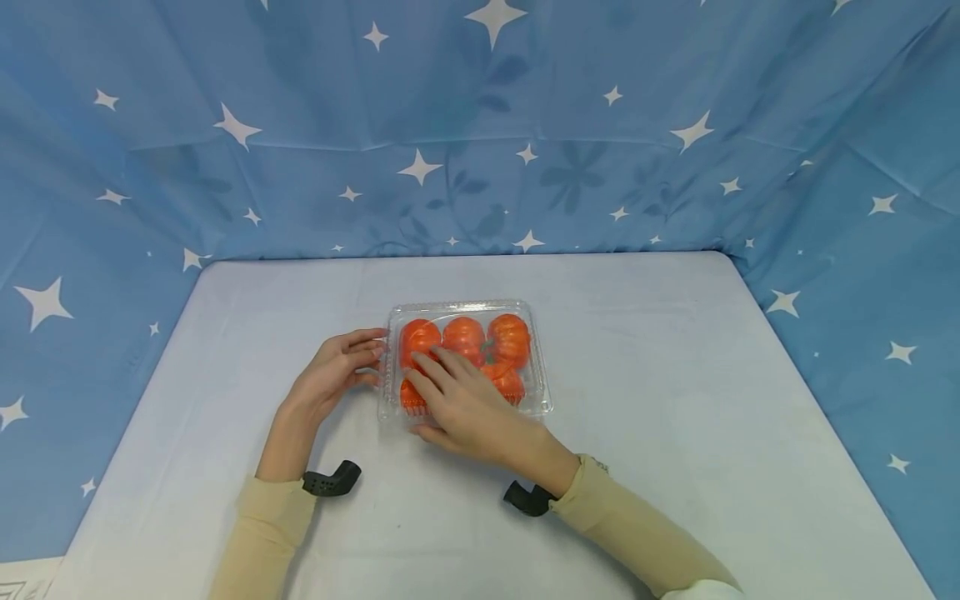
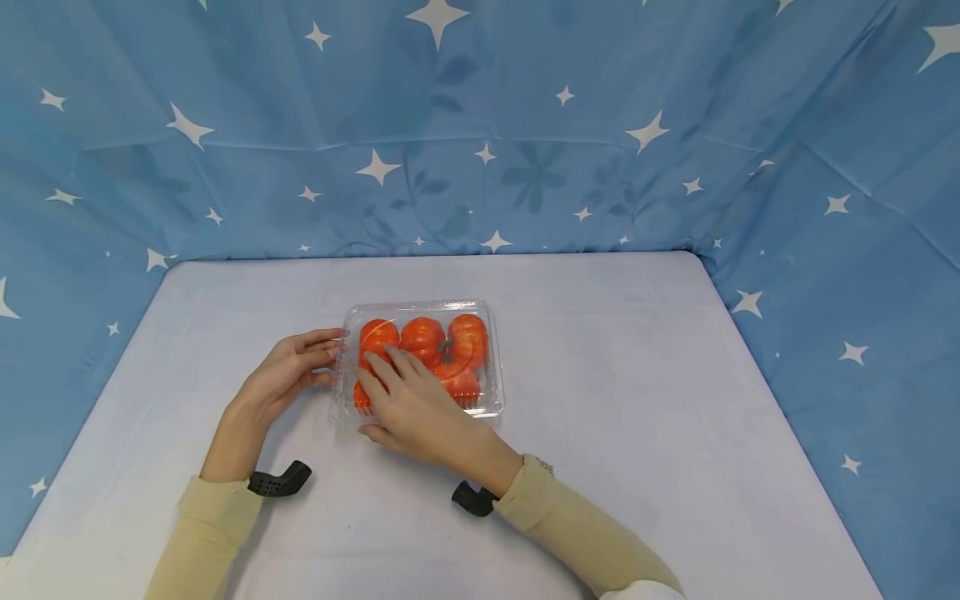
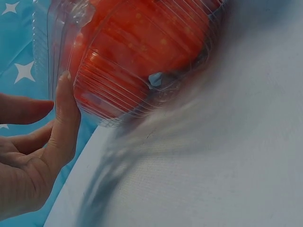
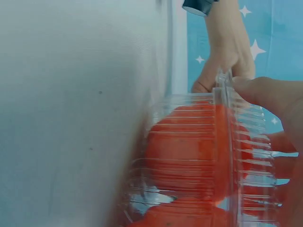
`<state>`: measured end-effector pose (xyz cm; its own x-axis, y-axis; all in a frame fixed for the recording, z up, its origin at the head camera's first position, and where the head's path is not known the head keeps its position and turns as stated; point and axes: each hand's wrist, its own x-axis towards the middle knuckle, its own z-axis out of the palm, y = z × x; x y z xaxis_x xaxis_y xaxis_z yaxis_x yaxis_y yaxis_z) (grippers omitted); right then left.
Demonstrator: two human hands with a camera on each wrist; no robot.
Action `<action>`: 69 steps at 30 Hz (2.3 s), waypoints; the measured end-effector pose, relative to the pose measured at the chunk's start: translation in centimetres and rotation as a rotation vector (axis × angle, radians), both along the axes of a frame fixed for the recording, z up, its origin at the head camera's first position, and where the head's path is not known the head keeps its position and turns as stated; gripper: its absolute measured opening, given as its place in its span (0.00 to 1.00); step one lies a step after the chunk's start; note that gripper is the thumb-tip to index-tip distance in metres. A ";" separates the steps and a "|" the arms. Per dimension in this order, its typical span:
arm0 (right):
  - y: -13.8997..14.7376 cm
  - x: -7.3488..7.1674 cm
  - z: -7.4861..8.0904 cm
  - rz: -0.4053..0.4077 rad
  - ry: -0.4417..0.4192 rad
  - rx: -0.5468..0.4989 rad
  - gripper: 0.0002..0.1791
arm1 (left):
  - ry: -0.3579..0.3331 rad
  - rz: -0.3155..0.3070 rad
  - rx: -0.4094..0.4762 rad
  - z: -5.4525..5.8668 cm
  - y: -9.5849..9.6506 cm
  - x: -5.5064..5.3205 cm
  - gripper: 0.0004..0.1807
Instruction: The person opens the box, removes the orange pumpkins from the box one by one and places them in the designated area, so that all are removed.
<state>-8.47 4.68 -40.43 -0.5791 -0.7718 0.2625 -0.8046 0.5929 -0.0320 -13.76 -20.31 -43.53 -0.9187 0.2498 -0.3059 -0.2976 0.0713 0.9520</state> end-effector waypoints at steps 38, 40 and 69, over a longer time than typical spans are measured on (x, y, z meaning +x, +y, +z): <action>-0.4 -0.4 -0.7 -0.038 0.212 -0.354 0.24 | -0.004 0.057 -0.077 0.3 0.8 0.2 0.29; -0.3 -0.4 -0.7 -0.036 0.205 -0.341 0.24 | -0.005 0.060 -0.076 0.4 0.8 0.2 0.29; 0.2 0.3 -1.2 -0.034 0.166 -0.237 0.24 | 0.005 0.049 -0.106 -0.2 1.7 0.3 0.30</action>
